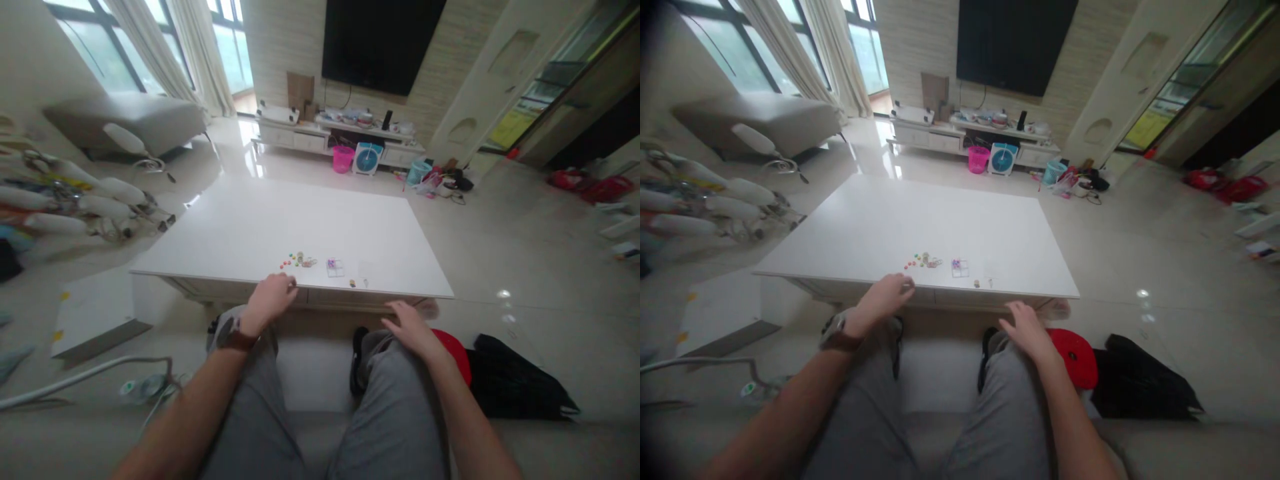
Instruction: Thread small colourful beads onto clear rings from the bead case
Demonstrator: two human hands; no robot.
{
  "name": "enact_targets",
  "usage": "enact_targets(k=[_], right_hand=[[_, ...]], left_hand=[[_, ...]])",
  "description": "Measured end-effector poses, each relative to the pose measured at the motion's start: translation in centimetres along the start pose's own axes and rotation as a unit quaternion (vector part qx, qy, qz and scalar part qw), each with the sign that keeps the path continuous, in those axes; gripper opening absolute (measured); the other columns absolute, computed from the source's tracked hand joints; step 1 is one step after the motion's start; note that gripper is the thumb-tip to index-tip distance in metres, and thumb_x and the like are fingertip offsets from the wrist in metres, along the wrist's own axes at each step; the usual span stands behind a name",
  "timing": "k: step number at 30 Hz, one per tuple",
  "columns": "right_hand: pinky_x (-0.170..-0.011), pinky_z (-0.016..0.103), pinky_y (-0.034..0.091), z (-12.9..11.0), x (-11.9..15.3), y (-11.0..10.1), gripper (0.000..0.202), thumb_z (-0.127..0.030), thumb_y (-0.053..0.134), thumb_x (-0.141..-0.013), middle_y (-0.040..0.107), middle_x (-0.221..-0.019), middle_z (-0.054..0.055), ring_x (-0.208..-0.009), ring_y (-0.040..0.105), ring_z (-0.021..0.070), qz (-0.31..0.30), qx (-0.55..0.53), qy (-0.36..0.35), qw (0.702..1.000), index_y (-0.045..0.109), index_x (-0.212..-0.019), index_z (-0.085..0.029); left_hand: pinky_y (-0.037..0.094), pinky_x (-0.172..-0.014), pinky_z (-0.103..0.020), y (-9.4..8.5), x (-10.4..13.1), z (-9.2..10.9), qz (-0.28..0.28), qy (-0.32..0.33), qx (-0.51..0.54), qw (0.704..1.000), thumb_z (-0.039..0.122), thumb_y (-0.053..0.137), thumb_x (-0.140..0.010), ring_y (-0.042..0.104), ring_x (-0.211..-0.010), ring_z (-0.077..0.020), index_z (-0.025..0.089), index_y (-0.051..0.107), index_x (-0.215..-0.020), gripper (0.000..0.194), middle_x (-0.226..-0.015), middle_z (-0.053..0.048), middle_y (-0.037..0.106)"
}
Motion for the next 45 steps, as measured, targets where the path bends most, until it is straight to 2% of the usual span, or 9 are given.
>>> enact_targets(k=[2, 4, 8, 12, 18, 26, 36, 40, 45], right_hand=[[-0.115, 0.047, 0.039, 0.7, 5.2, 1.9, 0.037, -0.038, 0.047, -0.097, 0.066, -0.135, 0.010, -0.133, 0.054, 0.0291, 0.012, 0.035, 0.033, 0.999, 0.071, -0.122, -0.026], [-0.122, 0.052, 0.027, 0.5, 9.4, 3.6, 0.044, -0.044, 0.052, -0.093, 0.053, -0.153, 0.002, -0.149, 0.036, 0.0310, 0.056, 0.074, 0.053, 0.994, 0.064, -0.135, -0.036], [-0.123, 0.058, 0.022, -0.7, 12.9, 5.8, 0.057, -0.044, 0.050, -0.092, 0.034, -0.165, -0.006, -0.157, 0.017, 0.0300, 0.084, 0.100, 0.094, 0.987, 0.050, -0.149, -0.043], [-0.120, 0.061, 0.028, -2.0, 11.5, 5.8, 0.057, -0.044, 0.046, -0.094, 0.028, -0.168, -0.006, -0.158, 0.014, 0.0324, 0.081, 0.100, 0.103, 0.986, 0.049, -0.151, -0.039], [-0.110, 0.068, 0.038, -4.3, 9.8, 5.7, 0.060, -0.045, 0.049, -0.091, 0.022, -0.170, -0.006, -0.156, 0.007, 0.0452, 0.083, 0.101, 0.129, 0.983, 0.051, -0.150, -0.038], [-0.104, 0.068, 0.044, -4.2, 12.7, 5.4, 0.061, -0.047, 0.044, -0.095, 0.016, -0.172, -0.006, -0.154, 0.009, 0.0490, 0.085, 0.116, 0.175, 0.974, 0.042, -0.156, -0.040], [-0.102, 0.061, 0.049, -2.5, 15.8, 5.1, 0.059, -0.047, 0.037, -0.098, 0.011, -0.172, -0.010, -0.156, 0.007, 0.0420, 0.131, 0.176, 0.233, 0.947, 0.036, -0.157, -0.044], [-0.103, 0.059, 0.047, -3.3, 14.5, 5.8, 0.058, -0.046, 0.038, -0.098, 0.014, -0.171, -0.009, -0.155, 0.010, 0.0420, 0.114, 0.168, 0.218, 0.955, 0.038, -0.156, -0.044], [-0.104, 0.062, 0.044, -5.6, 12.4, 6.3, 0.059, -0.045, 0.042, -0.096, 0.016, -0.171, -0.009, -0.155, 0.004, 0.0449, 0.099, 0.162, 0.187, 0.964, 0.040, -0.155, -0.042]], left_hand=[[0.043, -0.111, -0.048, 1.2, 5.9, -0.5, 0.011, -0.036, -0.056, 0.998, 0.032, 0.049, -0.094, 0.059, -0.127, -0.0302, 0.026, 0.075, -0.110, 0.031, -0.126, -0.009, 0.071], [0.027, -0.121, -0.058, 2.7, 11.0, -0.2, 0.063, -0.056, -0.090, 0.992, 0.033, 0.047, -0.094, 0.038, -0.148, -0.0324, 0.034, 0.070, -0.126, 0.039, -0.149, -0.004, 0.058], [0.018, -0.117, -0.075, 5.0, 16.4, 2.2, 0.061, -0.069, -0.120, 0.988, 0.031, 0.050, -0.090, 0.013, -0.158, -0.0371, 0.041, 0.055, -0.146, 0.058, -0.166, 0.002, 0.032], [0.020, -0.114, -0.079, 4.9, 16.2, 4.1, 0.066, -0.066, -0.124, 0.988, 0.028, 0.048, -0.090, 0.010, -0.158, -0.0388, 0.040, 0.055, -0.147, 0.059, -0.167, 0.001, 0.031], [0.021, -0.111, -0.082, 4.4, 15.3, 4.8, 0.089, -0.062, -0.119, 0.987, 0.027, 0.046, -0.090, 0.010, -0.158, -0.0398, 0.039, 0.052, -0.149, 0.060, -0.168, 0.001, 0.027], [0.017, -0.118, -0.075, 5.0, 14.6, 6.2, 0.096, 0.007, -0.060, 0.994, 0.030, 0.051, -0.090, 0.012, -0.158, -0.0365, 0.040, 0.056, -0.146, 0.057, -0.166, 0.002, 0.033], [0.012, -0.120, -0.076, 7.8, 13.5, 8.5, 0.129, 0.093, -0.029, 0.987, 0.033, 0.055, -0.091, 0.019, -0.156, -0.0364, 0.031, 0.066, -0.135, 0.045, -0.163, -0.002, 0.040], [0.011, -0.120, -0.076, 7.7, 13.8, 8.0, 0.132, 0.083, -0.031, 0.987, 0.030, 0.055, -0.091, 0.018, -0.157, -0.0359, 0.031, 0.065, -0.136, 0.046, -0.164, -0.001, 0.037], [0.012, -0.120, -0.074, 7.2, 14.5, 5.6, 0.137, 0.047, -0.058, 0.988, 0.027, 0.053, -0.089, 0.016, -0.157, -0.0359, 0.033, 0.062, -0.140, 0.052, -0.165, 0.001, 0.035]])
Point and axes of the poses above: each hand's wrist, its own x-axis away from the middle knuckle, its own y-axis out of the palm, z = x × y, the point moved 2 cm from there along -x, towards the middle knuckle
